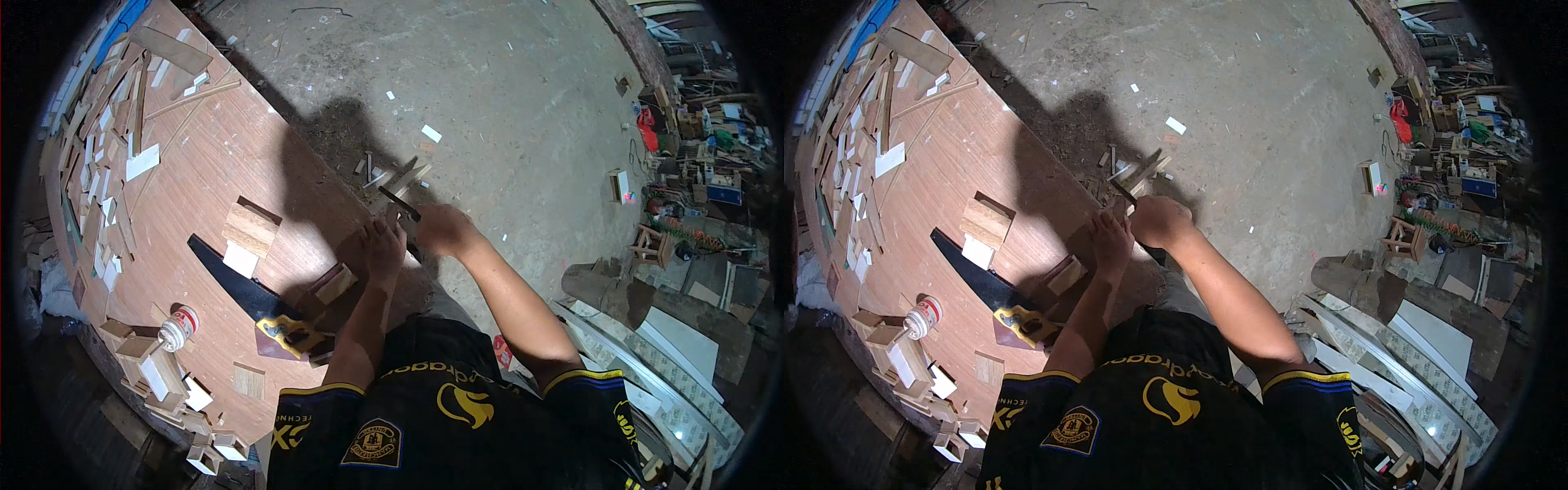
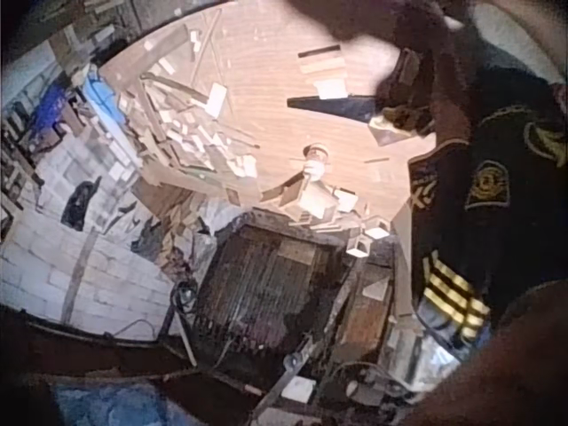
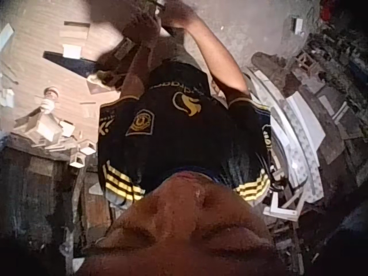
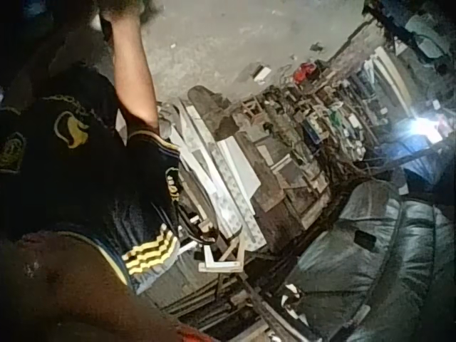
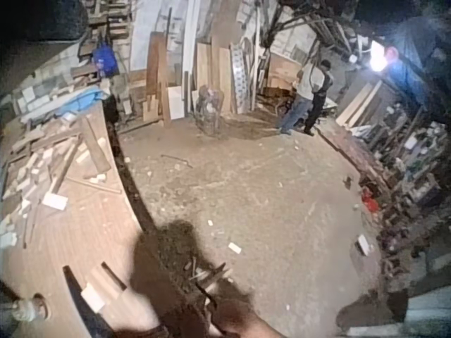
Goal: Using a handsaw and a chisel to cut and carve small wooden blocks on a workbench.
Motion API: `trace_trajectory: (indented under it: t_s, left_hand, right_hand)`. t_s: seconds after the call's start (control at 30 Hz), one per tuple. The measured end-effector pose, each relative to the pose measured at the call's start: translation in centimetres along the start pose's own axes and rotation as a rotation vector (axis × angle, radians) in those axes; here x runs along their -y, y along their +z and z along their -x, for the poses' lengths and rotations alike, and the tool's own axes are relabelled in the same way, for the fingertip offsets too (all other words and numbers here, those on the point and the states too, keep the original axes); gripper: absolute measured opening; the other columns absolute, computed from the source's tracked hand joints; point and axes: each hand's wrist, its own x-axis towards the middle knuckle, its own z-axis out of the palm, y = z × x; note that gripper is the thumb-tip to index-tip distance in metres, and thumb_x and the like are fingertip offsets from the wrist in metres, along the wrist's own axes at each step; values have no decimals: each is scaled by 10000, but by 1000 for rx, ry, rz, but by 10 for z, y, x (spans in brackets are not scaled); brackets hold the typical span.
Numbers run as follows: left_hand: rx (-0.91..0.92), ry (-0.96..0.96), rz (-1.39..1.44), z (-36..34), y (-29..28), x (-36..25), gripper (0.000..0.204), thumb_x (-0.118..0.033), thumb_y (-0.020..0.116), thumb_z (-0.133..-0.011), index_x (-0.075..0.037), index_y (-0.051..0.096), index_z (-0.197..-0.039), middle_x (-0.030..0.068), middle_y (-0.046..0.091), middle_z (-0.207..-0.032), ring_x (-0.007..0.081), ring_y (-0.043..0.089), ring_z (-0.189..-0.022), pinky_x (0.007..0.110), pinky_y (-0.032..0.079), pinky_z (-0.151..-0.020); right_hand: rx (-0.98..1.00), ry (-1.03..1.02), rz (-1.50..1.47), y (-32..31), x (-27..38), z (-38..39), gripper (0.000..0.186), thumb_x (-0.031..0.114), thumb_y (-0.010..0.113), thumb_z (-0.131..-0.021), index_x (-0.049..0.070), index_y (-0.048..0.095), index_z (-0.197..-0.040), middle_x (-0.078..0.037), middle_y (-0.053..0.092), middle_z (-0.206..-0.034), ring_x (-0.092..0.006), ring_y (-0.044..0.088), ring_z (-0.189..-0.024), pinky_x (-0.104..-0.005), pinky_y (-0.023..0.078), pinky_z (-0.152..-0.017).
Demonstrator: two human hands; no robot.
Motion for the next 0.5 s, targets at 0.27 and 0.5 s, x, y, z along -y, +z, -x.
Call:
trace_trajectory:
  t_s: [0.27, 0.5]
  left_hand:
    - [30, -7, -27, 0, -2, -2, 338, -304, 658, -833, -52, 514, -1006, 159, 572, -985, 337, 588, -917, 444, 496, -774]
    - [26, -1, 32, 3, 8, 3, 351, -285, 683, -823, -70, 492, -1025, 142, 549, -1012, 327, 574, -974, 444, 500, -796]
  right_hand:
    - [66, -6, 26, -17, 6, 14, 324, 118, 500, -793, 3, 691, -1028, -250, 674, -1009, -390, 658, -984, -468, 520, -846]
    - [-39, -12, -9, -13, 0, 8, 313, 143, 498, -816, -14, 699, -997, -251, 667, -1049, -389, 647, -1028, -464, 514, -877]
